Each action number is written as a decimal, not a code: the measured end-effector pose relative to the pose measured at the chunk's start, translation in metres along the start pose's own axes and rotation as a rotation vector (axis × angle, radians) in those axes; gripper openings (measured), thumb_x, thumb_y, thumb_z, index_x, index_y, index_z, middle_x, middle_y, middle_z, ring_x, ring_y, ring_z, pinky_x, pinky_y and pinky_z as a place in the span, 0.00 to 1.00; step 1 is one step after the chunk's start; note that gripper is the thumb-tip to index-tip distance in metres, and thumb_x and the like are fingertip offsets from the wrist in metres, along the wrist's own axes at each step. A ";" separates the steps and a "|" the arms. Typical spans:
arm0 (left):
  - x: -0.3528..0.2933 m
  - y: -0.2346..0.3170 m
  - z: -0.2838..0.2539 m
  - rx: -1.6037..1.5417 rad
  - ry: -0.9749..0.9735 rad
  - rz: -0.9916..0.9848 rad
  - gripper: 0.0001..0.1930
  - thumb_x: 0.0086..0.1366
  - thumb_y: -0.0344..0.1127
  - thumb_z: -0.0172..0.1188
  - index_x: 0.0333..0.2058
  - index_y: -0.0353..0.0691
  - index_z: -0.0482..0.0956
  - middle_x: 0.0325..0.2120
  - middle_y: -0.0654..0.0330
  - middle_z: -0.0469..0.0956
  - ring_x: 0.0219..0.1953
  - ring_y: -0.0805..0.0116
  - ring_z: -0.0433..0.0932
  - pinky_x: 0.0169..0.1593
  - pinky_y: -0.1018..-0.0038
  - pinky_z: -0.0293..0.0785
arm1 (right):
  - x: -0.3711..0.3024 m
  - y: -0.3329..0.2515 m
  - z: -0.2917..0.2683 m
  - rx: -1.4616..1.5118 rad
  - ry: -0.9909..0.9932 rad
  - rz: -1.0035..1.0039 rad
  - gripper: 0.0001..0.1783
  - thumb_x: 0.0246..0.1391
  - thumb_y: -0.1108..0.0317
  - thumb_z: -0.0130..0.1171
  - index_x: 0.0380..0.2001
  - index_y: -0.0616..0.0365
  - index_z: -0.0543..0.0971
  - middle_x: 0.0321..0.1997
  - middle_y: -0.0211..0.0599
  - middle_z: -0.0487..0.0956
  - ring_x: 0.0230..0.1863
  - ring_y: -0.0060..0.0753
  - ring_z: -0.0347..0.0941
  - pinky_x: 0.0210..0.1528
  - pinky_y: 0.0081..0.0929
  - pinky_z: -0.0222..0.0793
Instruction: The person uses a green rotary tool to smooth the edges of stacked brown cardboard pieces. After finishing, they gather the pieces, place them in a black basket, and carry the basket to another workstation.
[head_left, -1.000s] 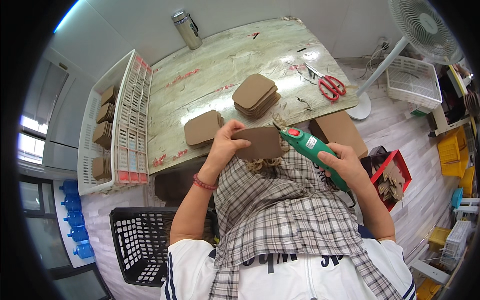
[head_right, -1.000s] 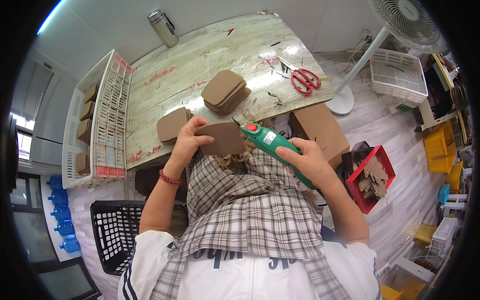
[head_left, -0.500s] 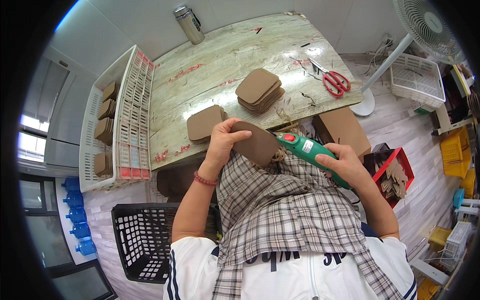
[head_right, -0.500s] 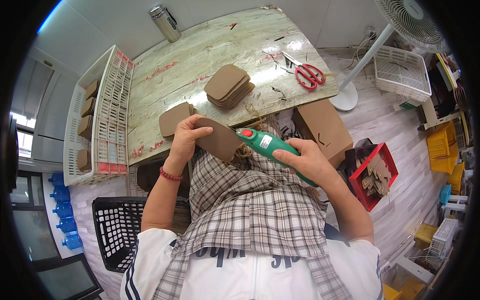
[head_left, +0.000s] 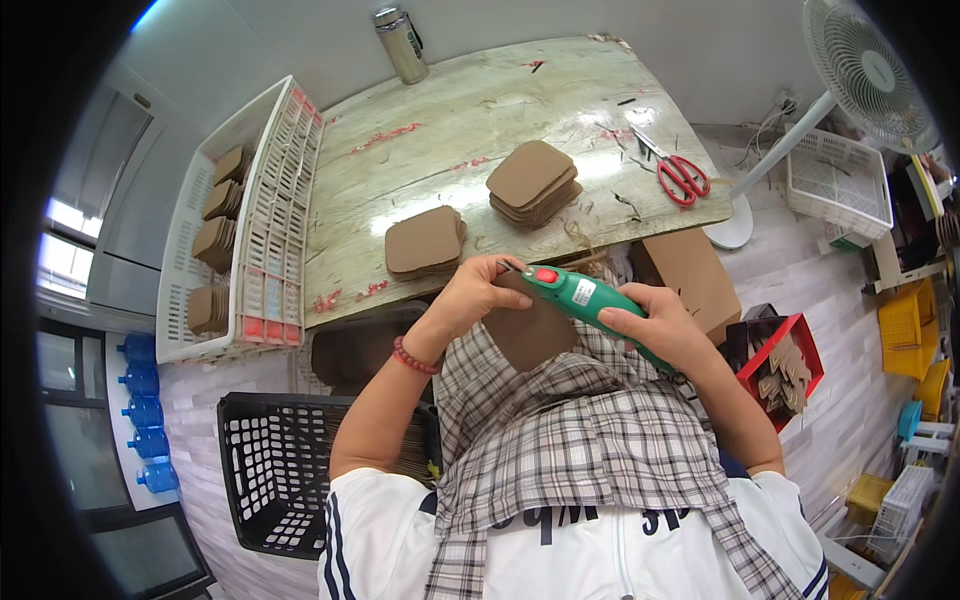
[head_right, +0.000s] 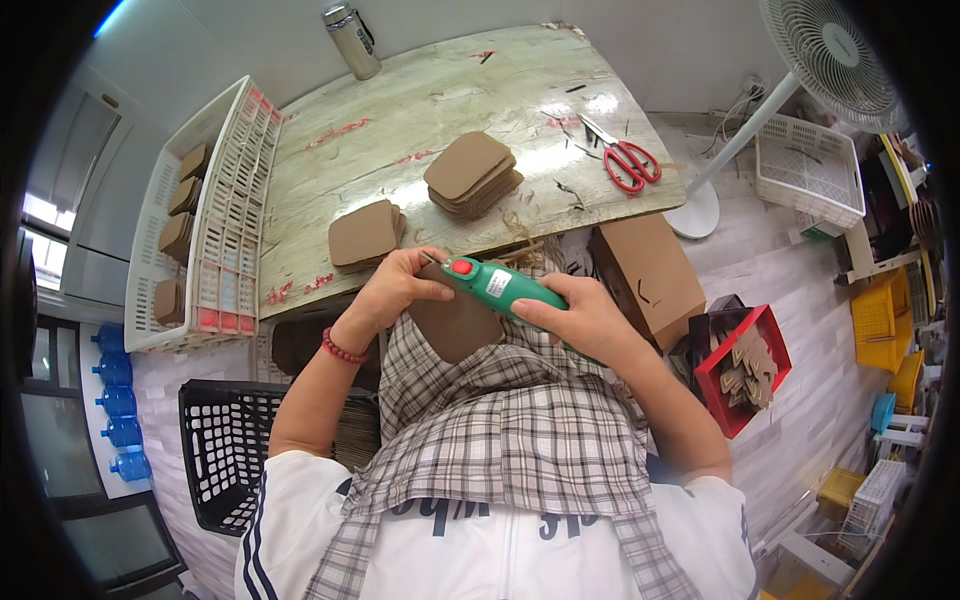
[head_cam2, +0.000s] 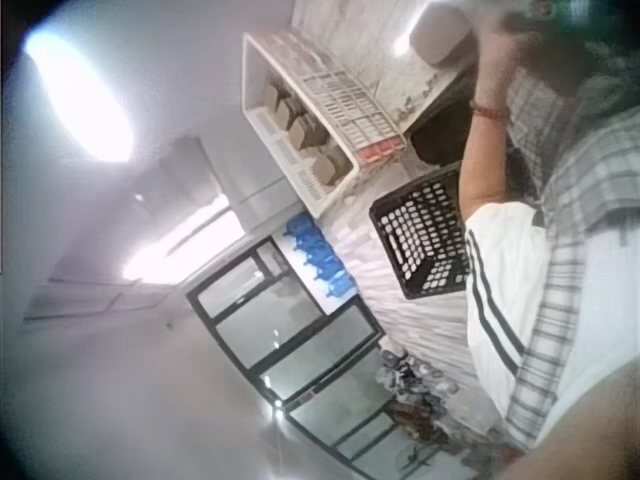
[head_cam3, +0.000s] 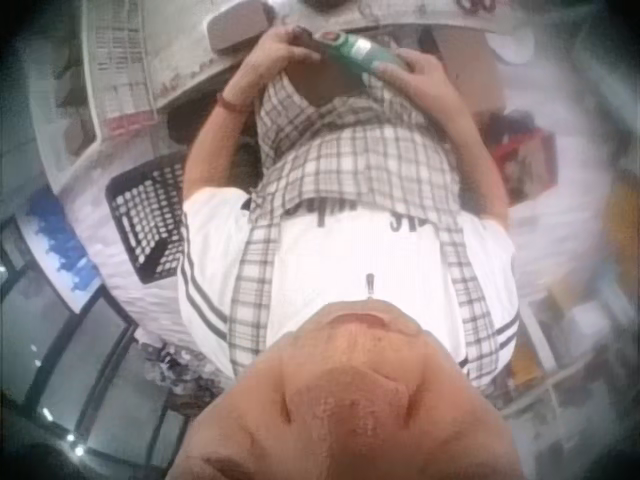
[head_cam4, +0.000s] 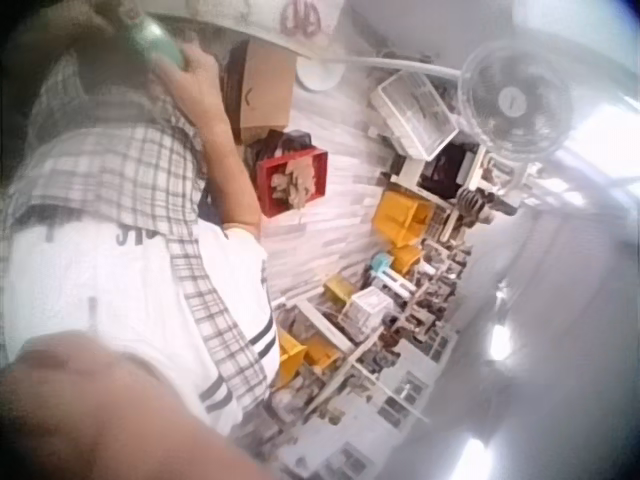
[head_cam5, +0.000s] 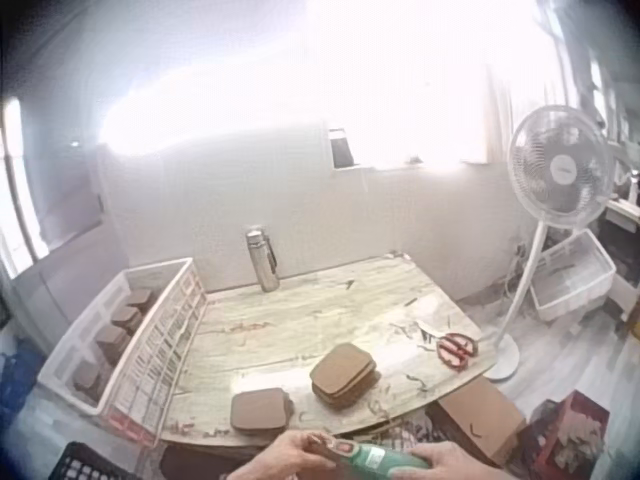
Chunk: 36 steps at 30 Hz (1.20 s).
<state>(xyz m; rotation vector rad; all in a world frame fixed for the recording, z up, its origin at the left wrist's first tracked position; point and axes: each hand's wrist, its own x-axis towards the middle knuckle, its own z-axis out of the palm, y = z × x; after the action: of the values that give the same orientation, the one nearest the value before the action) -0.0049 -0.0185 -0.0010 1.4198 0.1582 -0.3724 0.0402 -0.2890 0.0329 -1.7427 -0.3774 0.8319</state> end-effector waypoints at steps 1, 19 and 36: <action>-0.002 0.002 0.002 -0.016 0.010 0.006 0.19 0.52 0.18 0.63 0.45 0.36 0.75 0.39 0.62 0.80 0.39 0.75 0.77 0.45 0.78 0.73 | 0.005 0.004 0.005 0.026 0.019 -0.022 0.21 0.53 0.55 0.63 0.36 0.67 0.79 0.24 0.30 0.75 0.21 0.17 0.69 0.24 0.19 0.66; 0.106 0.011 -0.065 1.429 0.815 0.441 0.28 0.61 0.49 0.58 0.54 0.36 0.71 0.60 0.43 0.60 0.67 0.45 0.47 0.66 0.45 0.39 | 0.000 0.059 -0.019 0.126 0.308 -0.058 0.19 0.55 0.56 0.61 0.32 0.65 0.79 0.22 0.31 0.75 0.19 0.17 0.70 0.23 0.19 0.66; 0.114 0.001 0.005 -0.219 0.593 0.630 0.12 0.58 0.21 0.61 0.38 0.37 0.68 0.37 0.61 0.76 0.39 0.68 0.75 0.43 0.70 0.73 | -0.003 0.051 -0.019 0.167 0.415 -0.090 0.20 0.55 0.55 0.61 0.34 0.66 0.79 0.22 0.30 0.75 0.19 0.17 0.69 0.23 0.19 0.65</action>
<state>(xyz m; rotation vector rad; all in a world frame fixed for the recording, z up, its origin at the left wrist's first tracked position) 0.1013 -0.0414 -0.0371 1.2515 0.2127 0.5771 0.0434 -0.3215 -0.0105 -1.6771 -0.1032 0.4090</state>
